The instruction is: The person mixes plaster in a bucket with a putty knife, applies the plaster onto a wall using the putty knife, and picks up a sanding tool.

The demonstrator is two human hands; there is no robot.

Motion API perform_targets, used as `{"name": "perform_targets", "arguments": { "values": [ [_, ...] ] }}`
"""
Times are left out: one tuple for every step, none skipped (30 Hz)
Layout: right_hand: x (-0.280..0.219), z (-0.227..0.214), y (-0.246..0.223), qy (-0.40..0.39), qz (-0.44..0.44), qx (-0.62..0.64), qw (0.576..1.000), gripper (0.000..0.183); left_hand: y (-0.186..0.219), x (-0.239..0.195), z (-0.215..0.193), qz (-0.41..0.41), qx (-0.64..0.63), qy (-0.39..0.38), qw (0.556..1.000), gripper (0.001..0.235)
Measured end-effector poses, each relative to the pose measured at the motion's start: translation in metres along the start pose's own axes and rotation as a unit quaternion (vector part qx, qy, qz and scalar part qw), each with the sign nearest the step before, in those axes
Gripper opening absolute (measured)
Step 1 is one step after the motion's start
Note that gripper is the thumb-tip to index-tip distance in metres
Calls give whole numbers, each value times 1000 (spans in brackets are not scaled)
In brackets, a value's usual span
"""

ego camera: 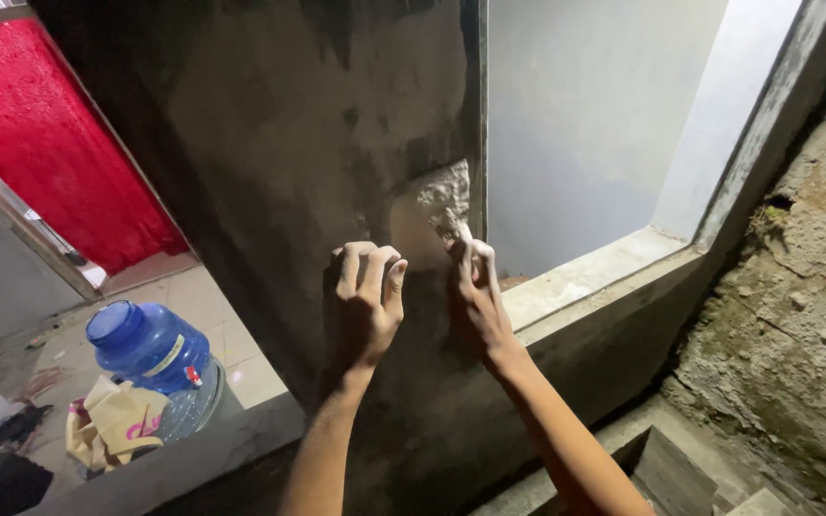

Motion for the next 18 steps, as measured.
{"name": "perform_targets", "arguments": {
  "values": [
    [1,-4,-11,-14,-87,-87,992,66,-1,1,1,-1,0,2,1000,10],
    [6,-3,-19,1,-85,-158,984,67,-3,1,1,2,-2,6,1000,10],
    [8,2,-28,15,-81,-226,970,68,-4,0,1,4,-3,8,1000,10],
    [9,6,-34,30,-77,-294,952,69,-5,-1,1,6,-5,9,1000,10],
    [5,5,-38,31,-83,-292,952,71,-6,-1,2,1,-3,10,1000,10],
    [-8,5,-42,32,-88,-290,952,74,-8,-2,3,-3,-1,11,1000,10],
    [-24,6,-44,32,-90,-288,953,76,-8,-4,3,-10,-1,8,1000,10],
    [-36,7,-42,23,-90,-302,949,76,-9,-5,4,-10,0,9,1000,10],
    [-49,8,-38,14,-87,-318,944,76,-9,-5,4,-11,0,7,1000,10],
    [-62,8,-33,4,-84,-333,939,77,-9,-6,5,-12,0,6,1000,11],
    [-72,8,-27,-15,-69,-343,937,78,-8,-6,5,-13,3,5,1000,10],
    [-82,8,-20,-34,-53,-353,933,79,-6,-6,5,-14,6,5,1000,10],
    [-92,8,-12,-54,-35,-363,930,80,-4,-7,4,-16,9,2,1000,10],
    [-99,7,-6,-31,-88,-409,908,77,-2,-8,4,-17,8,4,1000,10],
    [-102,8,0,-8,-140,-453,881,74,-1,-9,2,-18,8,7,1000,10],
    [-102,10,7,16,-192,-493,848,73,-2,-8,2,-20,8,9,1000,10],
    [-98,11,15,10,-218,-510,832,71,-3,-8,0,-24,0,11,1000,9],
    [-90,13,20,4,-245,-526,815,70,-4,-7,-2,-29,-8,13,999,9]
  ]
}}
Point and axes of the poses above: each hand's wrist, its own x-axis towards the middle knuckle, its own z-axis out of the palm, y = z × x, the point moved 2 cm from there along x, towards the middle knuckle, and after that the axes turned 13 degrees about -x, right-handed, at the moved point
